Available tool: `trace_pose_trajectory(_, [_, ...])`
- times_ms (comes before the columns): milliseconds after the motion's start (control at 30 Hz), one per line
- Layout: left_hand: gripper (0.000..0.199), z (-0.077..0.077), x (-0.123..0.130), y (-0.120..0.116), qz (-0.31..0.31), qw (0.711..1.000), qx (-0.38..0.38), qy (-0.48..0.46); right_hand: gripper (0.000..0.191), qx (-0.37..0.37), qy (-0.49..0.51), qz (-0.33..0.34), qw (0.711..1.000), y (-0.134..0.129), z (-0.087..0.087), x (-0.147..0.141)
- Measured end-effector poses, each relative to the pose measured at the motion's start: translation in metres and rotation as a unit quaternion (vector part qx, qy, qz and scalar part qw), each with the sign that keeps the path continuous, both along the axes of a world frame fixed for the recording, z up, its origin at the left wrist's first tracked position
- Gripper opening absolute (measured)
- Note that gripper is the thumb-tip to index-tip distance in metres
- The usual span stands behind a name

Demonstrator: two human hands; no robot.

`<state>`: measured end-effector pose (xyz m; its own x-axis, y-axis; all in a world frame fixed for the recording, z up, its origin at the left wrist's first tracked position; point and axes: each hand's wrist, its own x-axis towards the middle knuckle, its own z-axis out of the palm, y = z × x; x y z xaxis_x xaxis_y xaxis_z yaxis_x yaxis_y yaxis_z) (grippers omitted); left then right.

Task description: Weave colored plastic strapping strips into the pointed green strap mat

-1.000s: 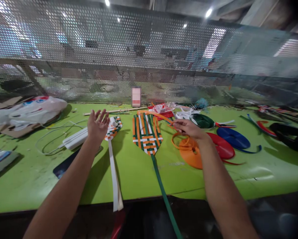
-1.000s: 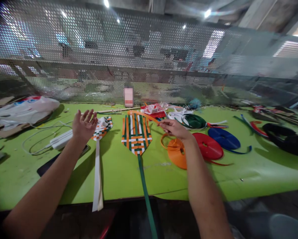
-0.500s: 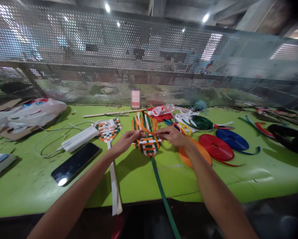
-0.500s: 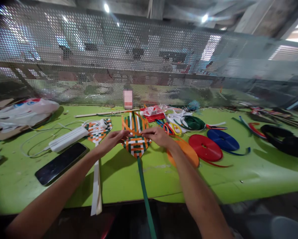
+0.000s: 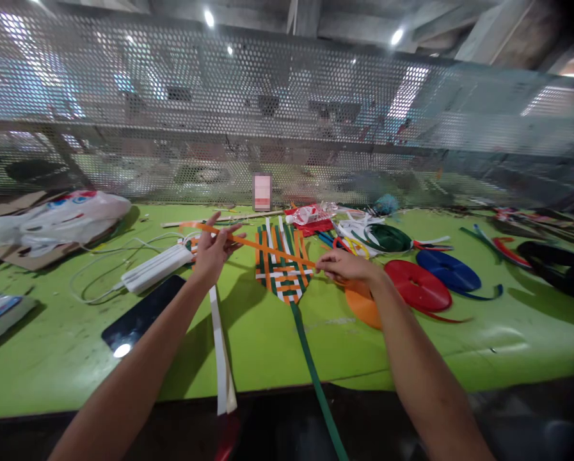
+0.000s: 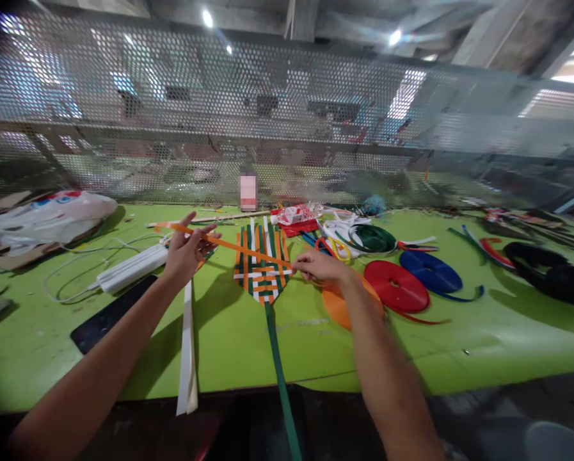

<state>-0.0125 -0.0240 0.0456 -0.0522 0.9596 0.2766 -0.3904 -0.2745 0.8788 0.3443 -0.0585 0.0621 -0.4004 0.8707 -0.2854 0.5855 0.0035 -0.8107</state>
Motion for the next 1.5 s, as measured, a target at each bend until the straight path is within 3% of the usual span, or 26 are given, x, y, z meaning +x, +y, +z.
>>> trace_pose_trajectory(100, [0.066, -0.002, -0.013, 0.009, 0.056, 0.998, -0.003, 0.017, 0.045, -0.042, -0.031, -0.029, 0.998, 0.003, -0.007, 0.014])
trace_pose_trajectory(200, [0.072, -0.003, -0.023, 0.014, 0.087, 0.996, -0.006, 0.035, 0.037, -0.002, -0.107, -0.122, 0.987, 0.009, -0.018, 0.022])
trace_pose_trajectory(333, [0.087, -0.006, -0.03, 0.019, 0.11, 0.992, 0.01, 0.062, 0.026, 0.094, -0.266, -0.247, 0.927, 0.018, -0.027, 0.026])
trace_pose_trajectory(433, [0.091, -0.006, -0.032, 0.02, 0.116, 0.991, 0.017, 0.07, 0.038, 0.171, -0.352, -0.296, 0.872, 0.021, -0.028, 0.027])
trace_pose_trajectory(633, [0.084, -0.004, -0.029, 0.017, 0.122, 0.986, 0.053, 0.099, 0.055, 0.251, -0.421, -0.282, 0.825, 0.023, -0.035, 0.027])
trace_pose_trajectory(800, [0.085, -0.003, -0.032, 0.02, 0.156, 0.98, 0.07, 0.101, 0.04, 0.277, -0.416, -0.305, 0.811, 0.026, -0.038, 0.033])
trace_pose_trajectory(900, [0.086, -0.001, -0.032, 0.021, 0.169, 0.978, 0.074, 0.101, 0.029, 0.378, -0.402, -0.324, 0.768, 0.026, -0.031, 0.034])
trace_pose_trajectory(967, [0.086, 0.001, -0.03, 0.019, 0.169, 0.978, 0.073, 0.099, 0.035, 0.449, -0.381, -0.302, 0.75, 0.027, -0.024, 0.031])
trace_pose_trajectory(1033, [0.084, 0.003, -0.028, 0.017, 0.169, 0.979, 0.072, 0.092, 0.04, 0.467, -0.359, -0.247, 0.769, 0.03, -0.021, 0.027])
trace_pose_trajectory(1100, [0.082, 0.005, -0.027, 0.015, 0.173, 0.979, 0.073, 0.078, 0.041, 0.417, -0.362, -0.202, 0.809, 0.033, -0.022, 0.025])
trace_pose_trajectory(1167, [0.08, 0.007, -0.028, 0.014, 0.178, 0.98, 0.074, 0.058, 0.039, 0.342, -0.383, -0.204, 0.834, 0.035, -0.026, 0.027])
trace_pose_trajectory(1333, [0.072, 0.007, -0.031, 0.014, 0.183, 0.98, 0.075, 0.008, 0.033, 0.292, -0.39, -0.302, 0.819, 0.035, -0.031, 0.04])
trace_pose_trajectory(1500, [0.051, 0.008, -0.032, 0.018, 0.156, 0.985, 0.055, -0.05, 0.044, 0.199, -0.421, -0.327, 0.822, 0.033, -0.032, 0.048])
